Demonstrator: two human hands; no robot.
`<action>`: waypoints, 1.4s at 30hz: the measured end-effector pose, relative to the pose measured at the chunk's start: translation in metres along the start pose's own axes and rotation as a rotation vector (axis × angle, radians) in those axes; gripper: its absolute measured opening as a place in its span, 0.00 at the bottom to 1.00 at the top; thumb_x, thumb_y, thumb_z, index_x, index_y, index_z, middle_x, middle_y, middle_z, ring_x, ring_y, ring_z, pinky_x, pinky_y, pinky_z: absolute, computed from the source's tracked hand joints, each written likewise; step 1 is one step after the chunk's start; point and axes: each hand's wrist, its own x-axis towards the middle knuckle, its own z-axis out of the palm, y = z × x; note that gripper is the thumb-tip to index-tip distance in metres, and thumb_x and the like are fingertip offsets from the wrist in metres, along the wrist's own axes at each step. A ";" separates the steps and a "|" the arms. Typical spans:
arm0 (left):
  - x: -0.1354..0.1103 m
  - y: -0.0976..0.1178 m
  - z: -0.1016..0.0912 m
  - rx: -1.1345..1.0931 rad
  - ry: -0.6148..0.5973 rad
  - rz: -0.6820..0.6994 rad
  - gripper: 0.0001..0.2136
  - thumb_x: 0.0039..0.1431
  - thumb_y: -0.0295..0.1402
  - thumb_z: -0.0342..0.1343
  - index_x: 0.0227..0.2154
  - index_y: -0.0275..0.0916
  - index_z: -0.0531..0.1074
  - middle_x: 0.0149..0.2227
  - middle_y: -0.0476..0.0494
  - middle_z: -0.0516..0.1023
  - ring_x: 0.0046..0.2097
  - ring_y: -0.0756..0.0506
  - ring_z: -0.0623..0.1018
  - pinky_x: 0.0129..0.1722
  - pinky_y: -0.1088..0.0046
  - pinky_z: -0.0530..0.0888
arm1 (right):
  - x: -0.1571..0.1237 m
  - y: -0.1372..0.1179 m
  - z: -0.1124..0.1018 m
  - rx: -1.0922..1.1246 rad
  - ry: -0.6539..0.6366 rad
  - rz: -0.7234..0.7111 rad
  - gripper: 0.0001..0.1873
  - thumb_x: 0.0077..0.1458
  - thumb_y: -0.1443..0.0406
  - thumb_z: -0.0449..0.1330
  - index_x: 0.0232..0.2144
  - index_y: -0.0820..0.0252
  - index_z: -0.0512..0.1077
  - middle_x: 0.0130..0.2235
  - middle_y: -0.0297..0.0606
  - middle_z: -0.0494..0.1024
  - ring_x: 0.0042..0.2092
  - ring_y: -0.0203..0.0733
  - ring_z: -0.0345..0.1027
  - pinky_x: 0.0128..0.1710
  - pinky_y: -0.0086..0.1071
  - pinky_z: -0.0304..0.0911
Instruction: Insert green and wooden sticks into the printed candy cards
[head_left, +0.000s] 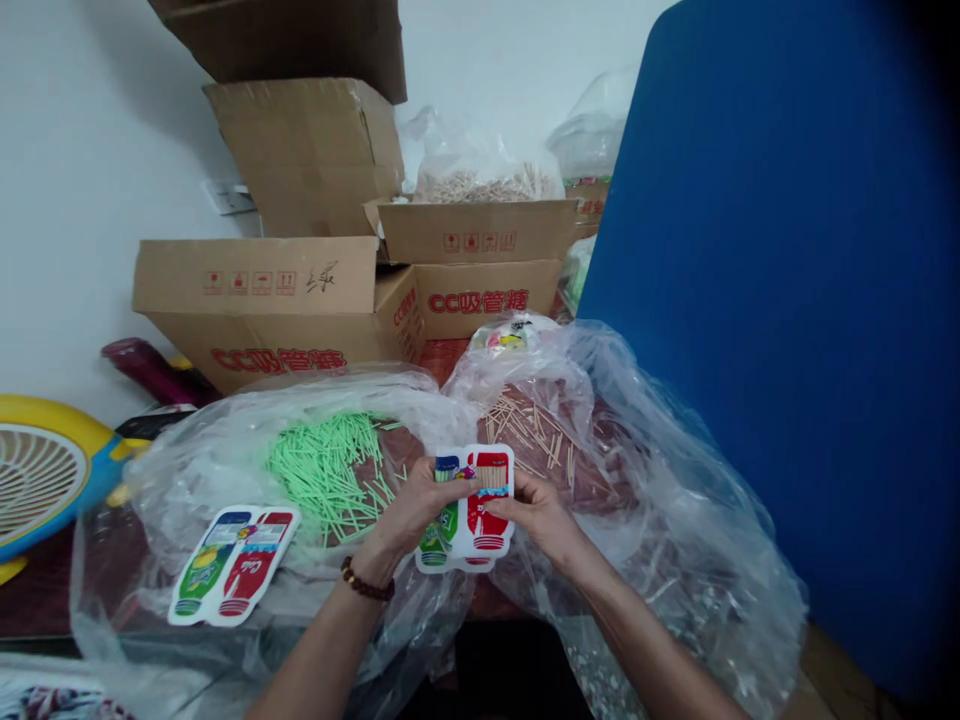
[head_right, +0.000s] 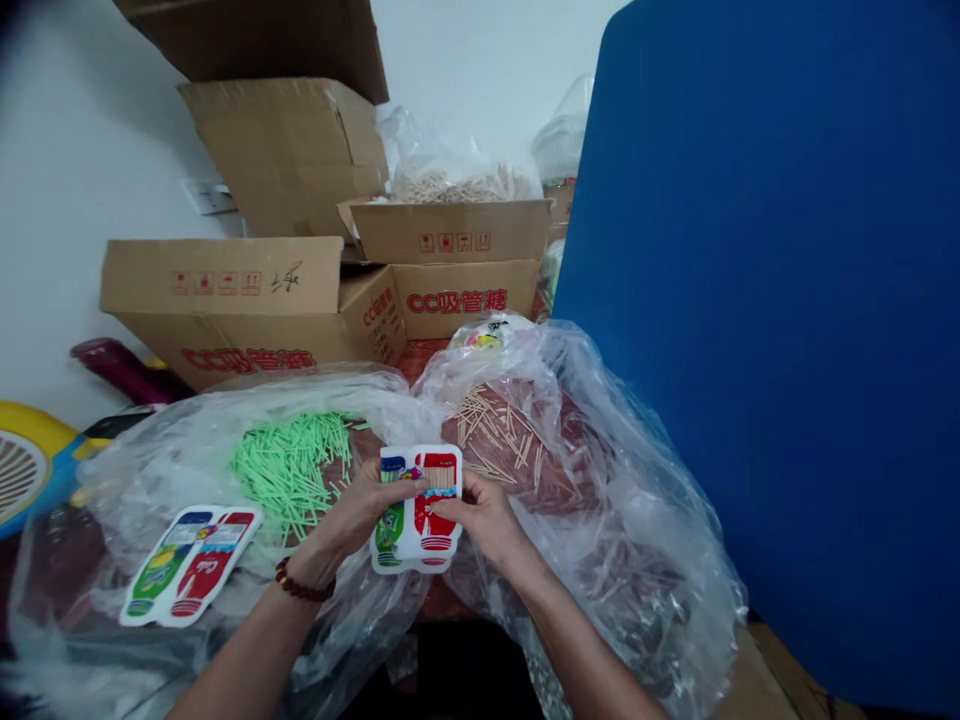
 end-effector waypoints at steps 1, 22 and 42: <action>0.000 -0.001 -0.001 -0.008 -0.001 -0.006 0.10 0.45 0.33 0.67 0.30 0.33 0.76 0.25 0.46 0.80 0.25 0.48 0.77 0.26 0.75 0.72 | 0.000 0.001 0.000 -0.008 0.020 -0.009 0.17 0.37 0.61 0.71 0.33 0.59 0.77 0.32 0.34 0.81 0.33 0.41 0.74 0.38 0.36 0.67; -0.004 0.000 -0.002 -0.120 0.028 -0.022 0.09 0.44 0.30 0.66 0.29 0.35 0.75 0.26 0.48 0.80 0.25 0.49 0.77 0.28 0.75 0.73 | -0.001 0.013 0.001 0.007 0.076 -0.056 0.15 0.41 0.61 0.69 0.34 0.58 0.78 0.33 0.35 0.82 0.33 0.42 0.73 0.37 0.36 0.67; -0.025 -0.064 -0.065 0.816 0.446 0.342 0.25 0.55 0.35 0.56 0.56 0.37 0.64 0.51 0.35 0.73 0.50 0.39 0.73 0.51 0.58 0.68 | 0.010 0.052 -0.005 -1.068 0.132 0.013 0.06 0.51 0.65 0.58 0.33 0.59 0.73 0.29 0.35 0.78 0.31 0.40 0.69 0.30 0.29 0.57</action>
